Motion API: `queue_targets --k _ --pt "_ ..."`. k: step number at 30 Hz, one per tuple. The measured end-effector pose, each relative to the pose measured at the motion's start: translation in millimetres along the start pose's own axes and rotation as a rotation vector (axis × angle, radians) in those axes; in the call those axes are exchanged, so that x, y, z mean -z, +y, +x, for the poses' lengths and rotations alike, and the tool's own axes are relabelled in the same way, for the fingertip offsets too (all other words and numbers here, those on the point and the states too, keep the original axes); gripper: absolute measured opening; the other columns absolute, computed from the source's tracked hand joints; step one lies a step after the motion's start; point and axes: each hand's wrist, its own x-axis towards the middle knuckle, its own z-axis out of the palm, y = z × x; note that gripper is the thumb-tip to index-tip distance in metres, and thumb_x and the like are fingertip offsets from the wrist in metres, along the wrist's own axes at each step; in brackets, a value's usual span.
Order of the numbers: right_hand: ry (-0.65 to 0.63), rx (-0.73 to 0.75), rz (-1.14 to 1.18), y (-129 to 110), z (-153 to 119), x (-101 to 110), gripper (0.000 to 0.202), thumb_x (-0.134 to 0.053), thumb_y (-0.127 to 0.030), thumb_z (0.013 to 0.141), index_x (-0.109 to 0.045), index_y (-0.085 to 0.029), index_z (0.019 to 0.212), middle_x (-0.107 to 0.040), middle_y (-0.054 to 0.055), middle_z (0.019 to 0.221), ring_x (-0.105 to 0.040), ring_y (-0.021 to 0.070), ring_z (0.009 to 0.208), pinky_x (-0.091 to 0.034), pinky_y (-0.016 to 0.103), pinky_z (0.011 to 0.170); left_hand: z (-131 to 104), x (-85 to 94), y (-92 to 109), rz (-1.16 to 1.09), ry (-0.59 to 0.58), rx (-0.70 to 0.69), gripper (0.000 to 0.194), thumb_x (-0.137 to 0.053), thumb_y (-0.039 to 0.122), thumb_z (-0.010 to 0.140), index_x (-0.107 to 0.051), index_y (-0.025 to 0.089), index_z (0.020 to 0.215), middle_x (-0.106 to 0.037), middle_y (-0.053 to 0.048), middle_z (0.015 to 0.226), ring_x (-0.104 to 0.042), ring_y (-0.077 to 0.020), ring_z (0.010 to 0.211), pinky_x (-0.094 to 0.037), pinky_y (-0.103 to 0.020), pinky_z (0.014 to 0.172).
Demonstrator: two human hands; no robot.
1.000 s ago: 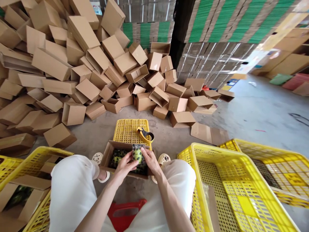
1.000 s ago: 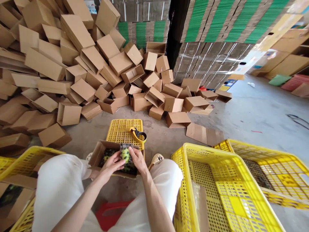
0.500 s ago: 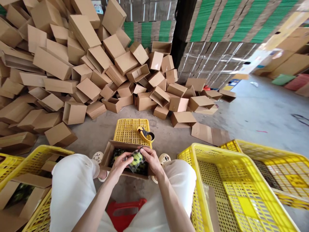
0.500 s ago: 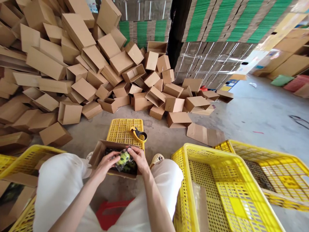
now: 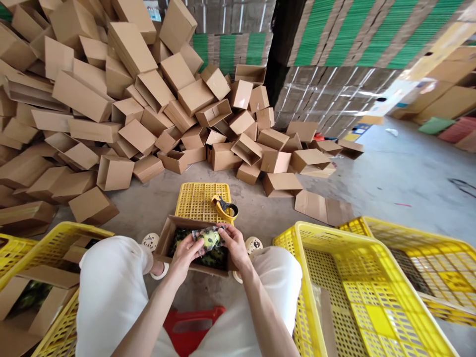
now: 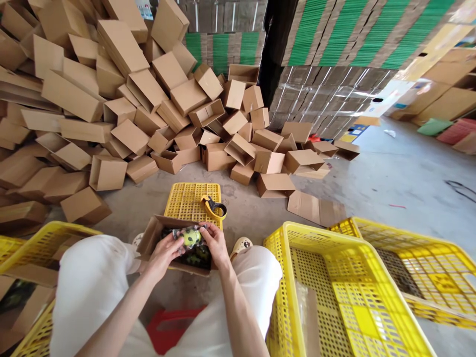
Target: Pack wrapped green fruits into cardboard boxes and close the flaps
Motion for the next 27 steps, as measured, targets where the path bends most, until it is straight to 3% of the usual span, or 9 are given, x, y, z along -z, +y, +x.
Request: queue_targets --k 5,8,11,13,16,19,20,23,27 --pt "-0.001 0.003 0.024 -2 -2 -1 0.041 -0.083 -0.055 0.081 -0.077 -0.028 0.112 -0.077 0.002 0.099 -0.068 0.0209 0.084 -0.054 0.03 0.071 9 9.3 -2 0.102 0.0 0.008 0.063 -0.09 0.055 0.071 -0.073 0.019 0.12 -0.079 -0.013 0.114 -0.075 -0.0243 0.099 -0.057 -0.03 0.082" --pt "-0.017 0.045 0.006 -2 -2 -1 0.039 -0.083 -0.054 0.08 -0.079 -0.027 0.108 -0.079 0.004 0.104 -0.07 0.0237 0.093 -0.055 0.035 0.086 18 19.6 -5 0.188 0.161 -0.126 0.074 -0.091 0.05 0.069 -0.066 0.023 0.133 -0.071 -0.016 0.135 -0.066 -0.031 0.127 -0.055 -0.039 0.099" --pt "-0.052 0.056 0.005 -2 -1 -1 0.038 -0.081 -0.056 0.083 -0.08 -0.027 0.108 -0.079 0.005 0.113 -0.07 0.0265 0.106 -0.052 0.041 0.1 25 31.1 -5 0.315 0.297 -0.31 0.07 -0.084 0.05 0.075 -0.062 0.023 0.136 -0.065 -0.016 0.141 -0.062 -0.0308 0.133 -0.052 -0.042 0.106" --pt "-0.048 0.063 0.021 -2 0 -1 0.038 -0.079 -0.058 0.084 -0.08 -0.028 0.107 -0.079 0.005 0.116 -0.069 0.0282 0.114 -0.05 0.043 0.107 29 35.1 -4 0.417 0.202 -0.319 0.055 -0.074 0.051 0.083 -0.066 0.021 0.128 -0.071 -0.015 0.13 -0.069 -0.0287 0.12 -0.055 -0.04 0.1" --pt "-0.01 0.074 0.047 -3 2 -2 0.039 -0.081 -0.059 0.082 -0.081 -0.027 0.105 -0.079 0.006 0.111 -0.069 0.0294 0.116 -0.049 0.044 0.109 36 31.7 -5 0.645 -0.129 -0.195 0.034 -0.065 0.046 0.088 -0.074 0.019 0.107 -0.079 -0.011 0.105 -0.076 -0.0259 0.097 -0.058 -0.037 0.09" --pt "0.0 0.049 0.075 -4 2 -2 0.043 -0.082 -0.061 0.081 -0.08 -0.026 0.105 -0.079 0.007 0.106 -0.073 0.0276 0.107 -0.053 0.044 0.104 49 20.9 -14 0.914 -0.381 -0.066 0.012 -0.073 0.03 0.077 -0.078 0.023 0.085 -0.081 -0.008 0.094 -0.075 -0.0289 0.099 -0.054 -0.039 0.097" --pt "-0.003 0.036 0.079 -4 1 -1 0.044 -0.082 -0.061 0.08 -0.08 -0.025 0.106 -0.079 0.007 0.106 -0.073 0.0266 0.104 -0.054 0.043 0.102 55 17.0 -19 0.972 -0.408 -0.029 0.005 -0.076 0.025 0.07 -0.076 0.024 0.075 -0.081 -0.009 0.09 -0.074 -0.0314 0.103 -0.052 -0.041 0.101" --pt "-0.017 0.013 0.073 -4 0 -1 0.044 -0.082 -0.061 0.08 -0.08 -0.025 0.106 -0.079 0.007 0.109 -0.073 0.024 0.099 -0.057 0.041 0.097 73 6.6 -37 0.967 -0.403 0.048 0.025 -0.083 0.017 0.057 -0.06 0.026 0.05 -0.076 -0.013 0.073 -0.073 -0.0403 0.103 -0.051 -0.049 0.101" --pt "-0.037 -0.009 0.067 -6 -1 0 0.044 -0.083 -0.061 0.08 -0.08 -0.024 0.103 -0.079 0.008 0.112 -0.074 0.0216 0.094 -0.059 0.036 0.088 91 -4.8 -58 0.745 -0.368 0.038 0.03 -0.086 0.023 0.054 -0.057 0.029 0.052 -0.072 -0.012 0.063 -0.074 -0.0414 0.094 -0.056 -0.052 0.091"
